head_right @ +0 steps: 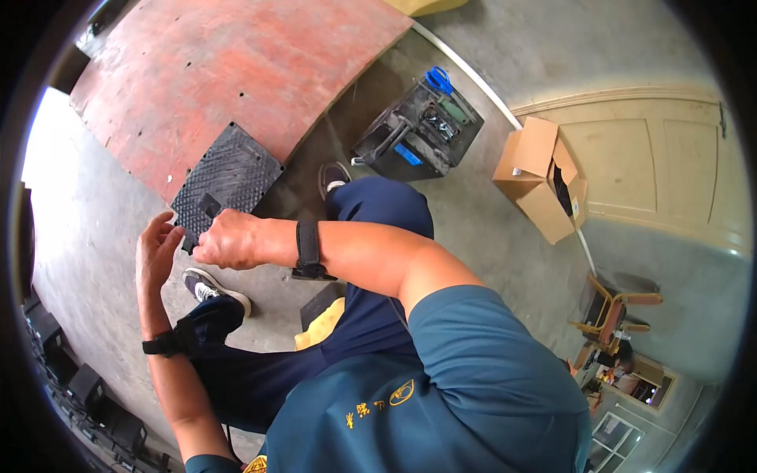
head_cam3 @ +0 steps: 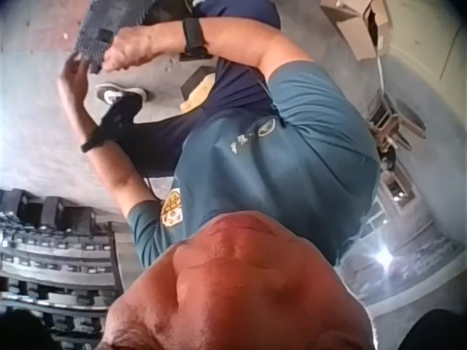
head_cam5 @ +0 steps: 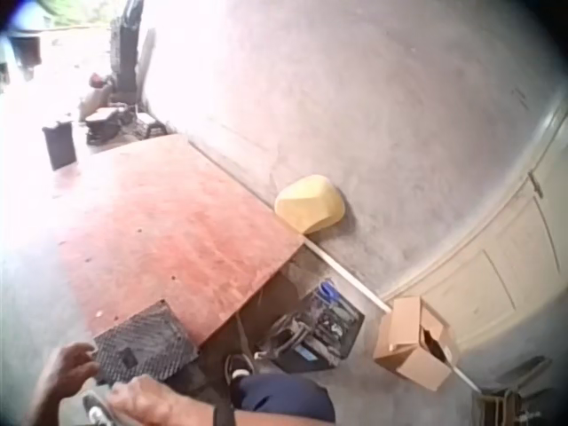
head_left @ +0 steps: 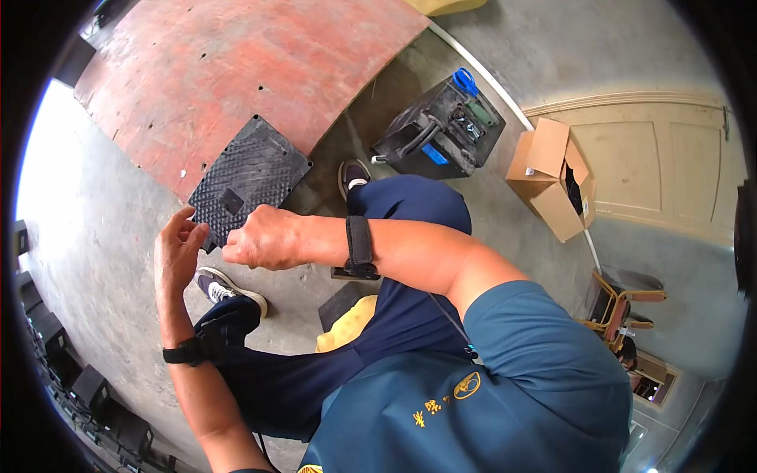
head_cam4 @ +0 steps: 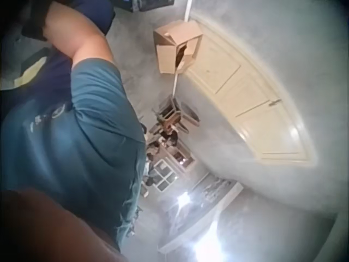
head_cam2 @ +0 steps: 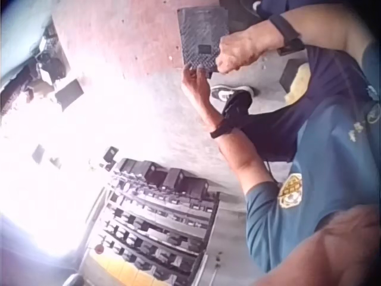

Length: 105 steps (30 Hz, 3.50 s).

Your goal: Manually assemble and secure parts of a small black mechanical component using a screwdriver.

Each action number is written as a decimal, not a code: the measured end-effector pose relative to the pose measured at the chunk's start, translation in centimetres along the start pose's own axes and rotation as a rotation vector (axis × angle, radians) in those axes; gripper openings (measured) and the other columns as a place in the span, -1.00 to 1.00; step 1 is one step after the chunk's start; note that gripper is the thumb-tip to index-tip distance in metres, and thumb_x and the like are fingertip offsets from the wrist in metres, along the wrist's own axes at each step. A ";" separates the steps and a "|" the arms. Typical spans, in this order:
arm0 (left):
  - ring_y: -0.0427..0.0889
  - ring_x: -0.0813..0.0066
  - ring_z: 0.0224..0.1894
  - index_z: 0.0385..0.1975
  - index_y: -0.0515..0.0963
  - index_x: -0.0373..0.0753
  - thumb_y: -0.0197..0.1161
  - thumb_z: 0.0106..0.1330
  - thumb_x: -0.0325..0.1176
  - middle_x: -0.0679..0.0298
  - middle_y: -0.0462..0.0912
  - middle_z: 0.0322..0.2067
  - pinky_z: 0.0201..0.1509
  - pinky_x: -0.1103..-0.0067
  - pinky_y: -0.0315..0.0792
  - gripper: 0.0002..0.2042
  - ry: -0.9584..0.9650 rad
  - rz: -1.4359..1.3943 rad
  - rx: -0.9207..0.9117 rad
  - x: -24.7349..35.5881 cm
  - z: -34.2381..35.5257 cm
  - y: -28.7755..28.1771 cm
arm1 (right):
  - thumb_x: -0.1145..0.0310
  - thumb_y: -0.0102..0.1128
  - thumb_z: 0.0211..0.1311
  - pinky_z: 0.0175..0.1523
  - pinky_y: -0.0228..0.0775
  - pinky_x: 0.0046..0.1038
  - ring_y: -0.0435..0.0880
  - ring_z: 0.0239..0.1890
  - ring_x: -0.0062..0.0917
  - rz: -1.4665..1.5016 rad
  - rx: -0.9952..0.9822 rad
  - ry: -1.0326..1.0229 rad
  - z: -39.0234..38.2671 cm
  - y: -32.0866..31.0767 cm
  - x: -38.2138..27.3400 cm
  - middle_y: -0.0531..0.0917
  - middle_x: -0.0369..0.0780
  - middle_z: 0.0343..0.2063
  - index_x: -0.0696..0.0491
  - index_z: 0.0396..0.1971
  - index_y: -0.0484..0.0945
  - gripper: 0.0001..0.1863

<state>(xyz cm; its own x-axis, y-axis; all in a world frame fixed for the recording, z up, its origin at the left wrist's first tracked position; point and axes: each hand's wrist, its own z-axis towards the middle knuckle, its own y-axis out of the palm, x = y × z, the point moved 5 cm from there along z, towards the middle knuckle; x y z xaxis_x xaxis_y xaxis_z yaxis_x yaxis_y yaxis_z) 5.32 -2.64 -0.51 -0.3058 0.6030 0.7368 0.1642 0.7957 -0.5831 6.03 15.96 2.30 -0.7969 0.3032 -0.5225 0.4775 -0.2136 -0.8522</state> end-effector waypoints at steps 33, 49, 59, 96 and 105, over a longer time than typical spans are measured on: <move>0.65 0.45 -0.29 0.11 0.55 -0.35 0.34 0.28 -0.37 0.17 0.69 -0.34 -0.17 0.50 0.54 -0.59 0.012 0.003 -0.029 -0.2 0.3 0.2 | 0.43 0.21 0.12 -0.27 0.62 -0.23 0.74 -0.28 -0.20 0.069 0.085 -0.042 -0.1 0.1 0.2 0.64 -0.15 -0.32 0.05 -0.28 0.49 -0.84; 0.64 0.46 -0.30 0.10 0.55 -0.35 0.34 0.28 -0.38 0.18 0.68 -0.36 -0.18 0.49 0.55 -0.60 0.044 -0.008 -0.032 0.1 0.2 0.3 | 0.40 0.25 0.11 -0.16 0.61 -0.21 0.72 -0.09 -0.22 0.018 0.002 0.016 0.4 0.5 0.3 0.69 -0.17 -0.27 0.04 -0.24 0.58 -0.81; 0.63 0.46 -0.29 0.09 0.56 -0.35 0.33 0.29 -0.37 0.19 0.67 -0.34 -0.17 0.50 0.54 -0.61 0.032 0.011 -0.013 0.2 0.2 0.2 | 0.48 0.18 0.12 -0.22 0.62 -0.28 0.74 -0.22 -0.26 0.058 0.026 -0.022 0.1 0.1 0.1 0.67 -0.17 -0.33 0.04 -0.32 0.53 -0.89; 0.65 0.43 -0.28 0.09 0.56 -0.34 0.36 0.27 -0.34 0.16 0.68 -0.32 -0.16 0.49 0.55 -0.59 0.033 0.033 -0.027 0.3 0.3 0.4 | 0.42 0.10 0.20 -0.25 0.61 -0.19 0.76 -0.25 -0.20 0.017 -0.035 0.028 0.3 0.3 0.9 0.69 -0.15 -0.31 0.03 -0.25 0.53 -0.86; 0.64 0.44 -0.28 0.09 0.56 -0.34 0.36 0.27 -0.34 0.17 0.67 -0.32 -0.15 0.49 0.56 -0.60 0.023 0.002 -0.031 -0.2 0.5 0.6 | 0.42 0.17 0.16 -0.30 0.63 -0.22 0.74 -0.26 -0.21 -0.024 0.107 0.033 0.2 0.4 0.4 0.64 -0.12 -0.35 0.05 -0.28 0.48 -0.86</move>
<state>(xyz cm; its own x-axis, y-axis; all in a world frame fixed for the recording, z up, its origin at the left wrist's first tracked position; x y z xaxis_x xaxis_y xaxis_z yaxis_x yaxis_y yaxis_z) 4.97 -2.33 -1.14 -0.2840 0.6054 0.7435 0.1937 0.7957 -0.5739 5.87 15.78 1.76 -0.7944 0.3393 -0.5038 0.4146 -0.3032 -0.8580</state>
